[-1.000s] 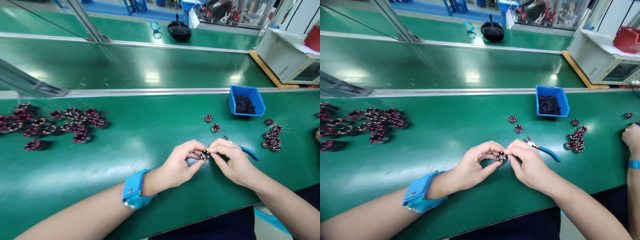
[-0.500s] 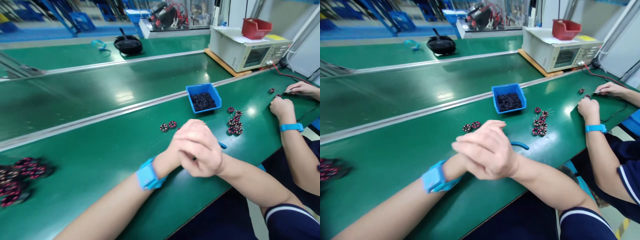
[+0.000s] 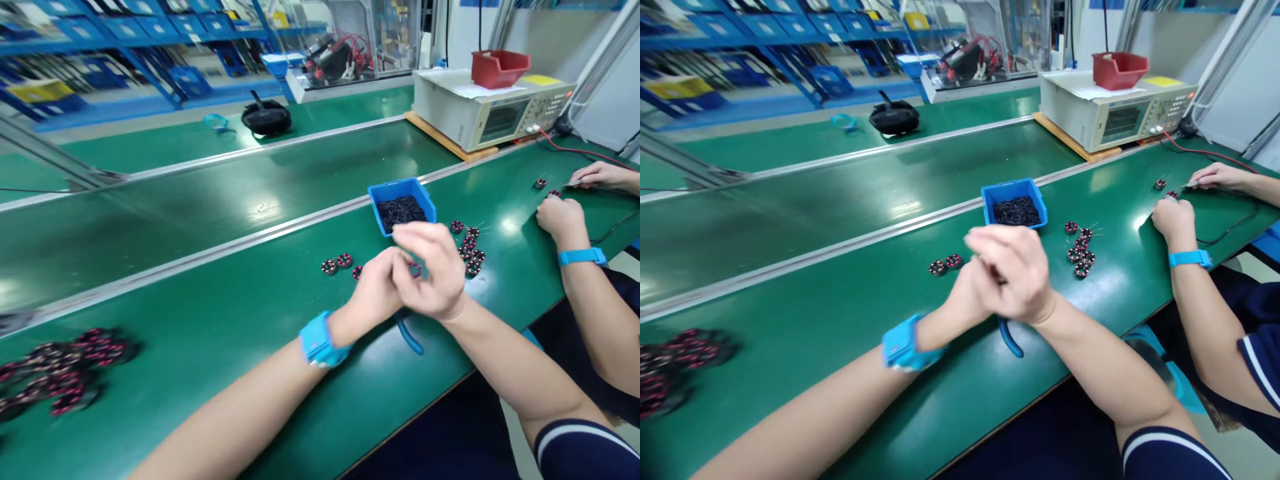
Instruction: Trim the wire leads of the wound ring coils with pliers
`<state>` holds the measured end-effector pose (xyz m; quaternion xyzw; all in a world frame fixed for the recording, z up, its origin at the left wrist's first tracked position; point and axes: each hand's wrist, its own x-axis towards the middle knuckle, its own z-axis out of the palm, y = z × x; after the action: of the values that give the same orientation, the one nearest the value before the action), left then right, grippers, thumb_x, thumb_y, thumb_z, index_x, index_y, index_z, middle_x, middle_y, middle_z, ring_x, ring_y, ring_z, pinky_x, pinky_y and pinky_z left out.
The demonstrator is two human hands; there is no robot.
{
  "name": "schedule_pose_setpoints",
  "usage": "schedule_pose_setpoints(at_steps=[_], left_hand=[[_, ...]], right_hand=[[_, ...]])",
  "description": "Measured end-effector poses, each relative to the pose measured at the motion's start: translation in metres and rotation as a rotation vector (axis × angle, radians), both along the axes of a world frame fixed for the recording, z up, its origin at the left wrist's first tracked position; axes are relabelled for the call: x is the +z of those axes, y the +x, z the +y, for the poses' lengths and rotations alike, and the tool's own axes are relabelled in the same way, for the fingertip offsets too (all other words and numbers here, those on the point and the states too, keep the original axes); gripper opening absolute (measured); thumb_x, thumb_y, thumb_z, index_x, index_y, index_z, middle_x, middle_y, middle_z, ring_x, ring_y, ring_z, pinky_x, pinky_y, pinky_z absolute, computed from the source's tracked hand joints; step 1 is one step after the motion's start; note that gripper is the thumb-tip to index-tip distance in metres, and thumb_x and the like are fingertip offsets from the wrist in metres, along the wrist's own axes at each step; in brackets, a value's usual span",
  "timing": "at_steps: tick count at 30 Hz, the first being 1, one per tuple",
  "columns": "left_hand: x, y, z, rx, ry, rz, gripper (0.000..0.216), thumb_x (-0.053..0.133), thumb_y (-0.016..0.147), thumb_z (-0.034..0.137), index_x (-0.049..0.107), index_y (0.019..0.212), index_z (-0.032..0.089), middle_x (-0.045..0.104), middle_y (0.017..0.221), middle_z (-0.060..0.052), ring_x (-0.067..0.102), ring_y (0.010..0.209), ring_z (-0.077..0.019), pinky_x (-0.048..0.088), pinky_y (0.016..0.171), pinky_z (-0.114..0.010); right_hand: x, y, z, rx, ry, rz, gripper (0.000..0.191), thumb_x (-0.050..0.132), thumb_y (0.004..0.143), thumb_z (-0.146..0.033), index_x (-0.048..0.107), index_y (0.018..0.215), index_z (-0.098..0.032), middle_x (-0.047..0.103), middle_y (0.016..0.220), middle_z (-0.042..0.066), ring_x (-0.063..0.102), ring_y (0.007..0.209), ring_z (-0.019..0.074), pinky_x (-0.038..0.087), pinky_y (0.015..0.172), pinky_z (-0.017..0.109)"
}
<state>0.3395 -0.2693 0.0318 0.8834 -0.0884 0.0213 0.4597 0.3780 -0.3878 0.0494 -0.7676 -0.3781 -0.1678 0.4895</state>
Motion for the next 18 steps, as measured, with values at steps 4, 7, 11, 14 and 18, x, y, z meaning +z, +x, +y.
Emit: schedule_pose_setpoints(at_steps=[4, 7, 11, 14, 18], left_hand=[[0.007, -0.062, 0.052, 0.115, 0.158, -0.161, 0.007, 0.059, 0.08, 0.021, 0.058, 0.085, 0.017, 0.063, 0.085, -0.002, 0.06, 0.081, -0.0161, 0.051, 0.076, -0.034], [0.006, -0.093, 0.079, -0.013, 0.259, -0.121, 0.009, 0.056, 0.081, 0.016, 0.059, 0.089, 0.019, 0.065, 0.087, -0.004, 0.061, 0.082, -0.0175, 0.052, 0.076, -0.034], [-0.001, -0.111, 0.091, 0.022, 0.298, -0.091, 0.046, 0.063, 0.076, 0.02, 0.05, 0.12, 0.02, 0.063, 0.11, -0.009, 0.061, 0.097, -0.0222, 0.052, 0.087, -0.04], [-0.006, -0.115, 0.085, 0.213, 0.332, -0.128, 0.07, 0.08, 0.062, 0.039, 0.047, 0.119, 0.017, 0.061, 0.107, -0.011, 0.061, 0.093, -0.0261, 0.053, 0.082, -0.043], [-0.014, -0.111, 0.078, 0.262, 0.368, -0.161, 0.033, 0.075, 0.069, 0.039, 0.055, 0.086, 0.019, 0.063, 0.083, -0.005, 0.06, 0.077, -0.0229, 0.051, 0.07, -0.038]], right_hand=[[0.004, 0.039, 0.004, -0.293, -0.283, -0.016, 0.03, 0.045, 0.092, -0.022, 0.059, 0.118, -0.016, 0.058, 0.123, 0.014, 0.051, 0.118, 0.0274, 0.042, 0.099, 0.044], [0.01, 0.07, 0.022, -0.344, -0.609, 0.097, 0.027, 0.045, 0.093, -0.019, 0.061, 0.115, -0.014, 0.058, 0.123, 0.016, 0.054, 0.115, 0.0265, 0.043, 0.097, 0.039], [0.016, 0.1, 0.051, -0.403, -0.811, 0.241, 0.021, 0.06, 0.088, -0.022, 0.065, 0.104, -0.009, 0.065, 0.108, 0.016, 0.063, 0.101, 0.0262, 0.049, 0.088, 0.04], [0.013, 0.108, 0.062, -0.445, -0.92, 0.298, 0.027, 0.061, 0.09, -0.031, 0.062, 0.109, -0.011, 0.064, 0.11, 0.011, 0.063, 0.099, 0.0218, 0.052, 0.086, 0.042], [0.008, 0.109, 0.058, -0.478, -0.95, 0.274, 0.026, 0.061, 0.091, -0.03, 0.064, 0.108, -0.012, 0.065, 0.11, 0.011, 0.063, 0.1, 0.0222, 0.051, 0.088, 0.043]])
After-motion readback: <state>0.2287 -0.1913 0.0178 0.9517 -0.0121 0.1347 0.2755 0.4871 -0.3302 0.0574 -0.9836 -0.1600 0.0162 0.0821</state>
